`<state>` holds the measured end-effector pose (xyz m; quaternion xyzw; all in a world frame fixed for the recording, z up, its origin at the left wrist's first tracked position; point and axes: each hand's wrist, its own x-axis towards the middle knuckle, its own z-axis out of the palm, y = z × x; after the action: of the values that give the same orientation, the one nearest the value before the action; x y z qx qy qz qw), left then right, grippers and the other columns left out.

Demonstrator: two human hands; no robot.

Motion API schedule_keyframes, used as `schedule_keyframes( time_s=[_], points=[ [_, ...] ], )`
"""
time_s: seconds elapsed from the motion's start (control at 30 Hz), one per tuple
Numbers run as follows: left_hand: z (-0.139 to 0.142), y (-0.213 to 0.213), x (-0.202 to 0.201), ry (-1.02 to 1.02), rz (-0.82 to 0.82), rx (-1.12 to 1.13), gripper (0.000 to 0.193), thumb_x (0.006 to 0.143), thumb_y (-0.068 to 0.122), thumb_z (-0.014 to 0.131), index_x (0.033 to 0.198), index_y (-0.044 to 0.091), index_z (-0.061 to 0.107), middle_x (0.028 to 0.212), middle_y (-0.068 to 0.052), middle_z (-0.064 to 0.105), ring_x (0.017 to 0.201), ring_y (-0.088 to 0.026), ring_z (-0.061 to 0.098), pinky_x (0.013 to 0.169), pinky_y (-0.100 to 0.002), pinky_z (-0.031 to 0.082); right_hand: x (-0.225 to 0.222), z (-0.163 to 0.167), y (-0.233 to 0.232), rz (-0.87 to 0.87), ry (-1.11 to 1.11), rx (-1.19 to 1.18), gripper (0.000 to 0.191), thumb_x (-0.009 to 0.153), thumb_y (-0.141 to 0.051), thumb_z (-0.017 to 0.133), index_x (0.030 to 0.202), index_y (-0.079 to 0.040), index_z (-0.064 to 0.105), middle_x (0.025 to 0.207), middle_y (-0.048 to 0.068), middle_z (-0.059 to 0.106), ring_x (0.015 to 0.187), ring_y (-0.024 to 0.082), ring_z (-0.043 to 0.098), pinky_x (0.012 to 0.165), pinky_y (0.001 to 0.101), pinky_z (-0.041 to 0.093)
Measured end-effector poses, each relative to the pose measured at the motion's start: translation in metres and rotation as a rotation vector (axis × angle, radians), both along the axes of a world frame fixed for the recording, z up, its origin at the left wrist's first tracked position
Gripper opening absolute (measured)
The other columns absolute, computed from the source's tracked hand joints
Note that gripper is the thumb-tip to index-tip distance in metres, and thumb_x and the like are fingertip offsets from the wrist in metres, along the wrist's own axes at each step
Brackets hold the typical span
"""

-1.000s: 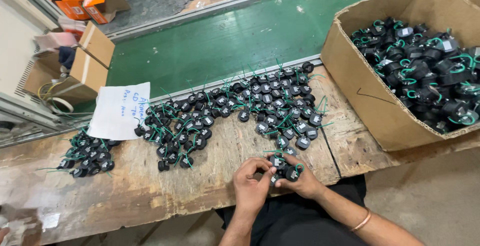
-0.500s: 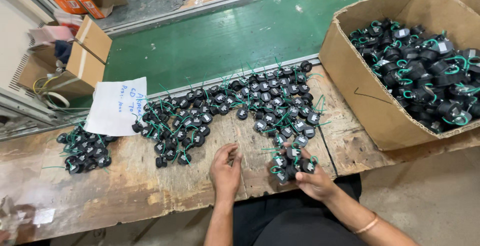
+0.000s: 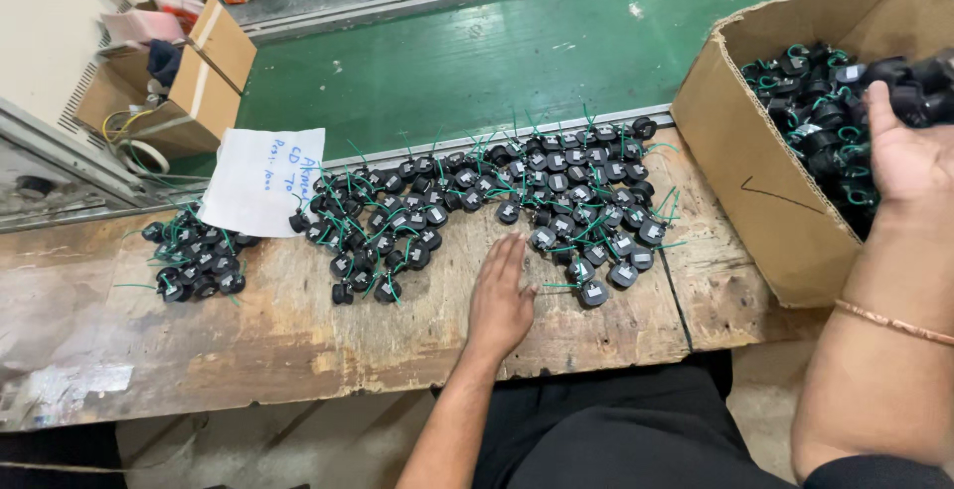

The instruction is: The person picks up black plug-shaped adapters with green wires from the workbench, winds each wire around the adapter body by hand, and places the coiled unit into a large cardboard box beside the bench. They repeat this cycle continuously across the episode.

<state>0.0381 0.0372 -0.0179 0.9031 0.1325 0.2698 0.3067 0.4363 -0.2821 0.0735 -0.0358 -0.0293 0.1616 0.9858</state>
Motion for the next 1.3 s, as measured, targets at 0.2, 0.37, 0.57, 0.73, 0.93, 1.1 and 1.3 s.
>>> schedule_keyframes(
  time_s=[0.2,0.37,0.57,0.73,0.93,1.1,1.3],
  points=[
    [-0.008,0.001,0.009,0.099,-0.095,0.161,0.065,0.080,-0.001,0.068,0.142,0.007,0.054,0.154,-0.013,0.050,0.142,-0.034,0.047,0.112,-0.048,0.035,-0.029,-0.005,0.048,-0.245,-0.413,-0.576,0.036,0.108,-0.005,0.056,0.144,-0.001,0.052,0.145,0.017,0.055,0.121,0.038,0.064,0.108,0.0495,0.054],
    [-0.016,0.005,0.006,-0.097,0.087,-0.058,0.029,0.086,0.013,0.080,0.113,0.016,0.069,0.129,-0.006,0.071,0.126,-0.029,0.065,0.106,-0.040,0.052,-0.151,-0.008,0.091,-0.338,-0.794,-0.879,0.025,0.111,0.010,0.062,0.134,0.001,0.058,0.133,0.011,0.061,0.116,0.023,0.069,0.101,0.0328,0.059],
    [-0.005,0.001,0.003,-0.171,-0.046,0.089,0.044,0.081,-0.001,0.071,0.124,0.001,0.071,0.131,-0.015,0.068,0.123,-0.037,0.063,0.105,-0.043,0.050,-0.287,-0.060,0.119,0.078,-1.361,-1.102,0.016,0.084,0.001,0.071,0.099,-0.002,0.075,0.100,0.010,0.074,0.094,0.021,0.072,0.083,0.0345,0.059],
    [-0.011,0.001,0.001,-0.099,0.136,-0.138,0.016,0.083,0.009,0.080,0.099,0.008,0.080,0.114,-0.009,0.077,0.107,-0.028,0.072,0.091,-0.037,0.057,-0.316,-0.118,0.137,0.414,-1.520,-1.017,0.010,0.090,-0.003,0.071,0.099,0.000,0.075,0.101,0.010,0.078,0.097,0.022,0.075,0.086,0.0345,0.059],
    [-0.023,0.013,-0.007,-0.419,0.259,-0.620,0.015,0.086,0.000,0.071,0.101,0.002,0.074,0.122,-0.010,0.074,0.111,-0.025,0.071,0.095,-0.033,0.056,-0.305,-0.148,0.130,0.576,-0.975,-1.030,0.033,0.093,-0.001,0.068,0.125,0.002,0.065,0.113,0.014,0.073,0.106,0.020,0.069,0.092,0.0344,0.056],
    [-0.014,-0.028,-0.021,-0.456,-0.092,-0.326,0.021,0.071,-0.001,0.085,0.088,0.001,0.073,0.114,-0.012,0.073,0.119,-0.030,0.065,0.098,-0.040,0.053,-0.310,-0.149,0.136,0.566,-0.927,-1.103,0.070,0.088,-0.004,0.070,0.150,-0.007,0.037,0.126,0.013,0.060,0.111,0.020,0.063,0.093,0.0349,0.056],
    [-0.006,-0.058,-0.012,-0.395,-0.084,-0.350,0.020,0.074,0.001,0.083,0.091,0.005,0.072,0.103,-0.007,0.076,0.102,-0.024,0.070,0.089,-0.039,0.057,-0.307,-0.159,0.140,0.233,-1.356,-1.300,0.057,0.084,-0.008,0.075,0.135,-0.003,0.051,0.127,0.013,0.062,0.121,0.024,0.061,0.102,0.0393,0.049]
  ],
)
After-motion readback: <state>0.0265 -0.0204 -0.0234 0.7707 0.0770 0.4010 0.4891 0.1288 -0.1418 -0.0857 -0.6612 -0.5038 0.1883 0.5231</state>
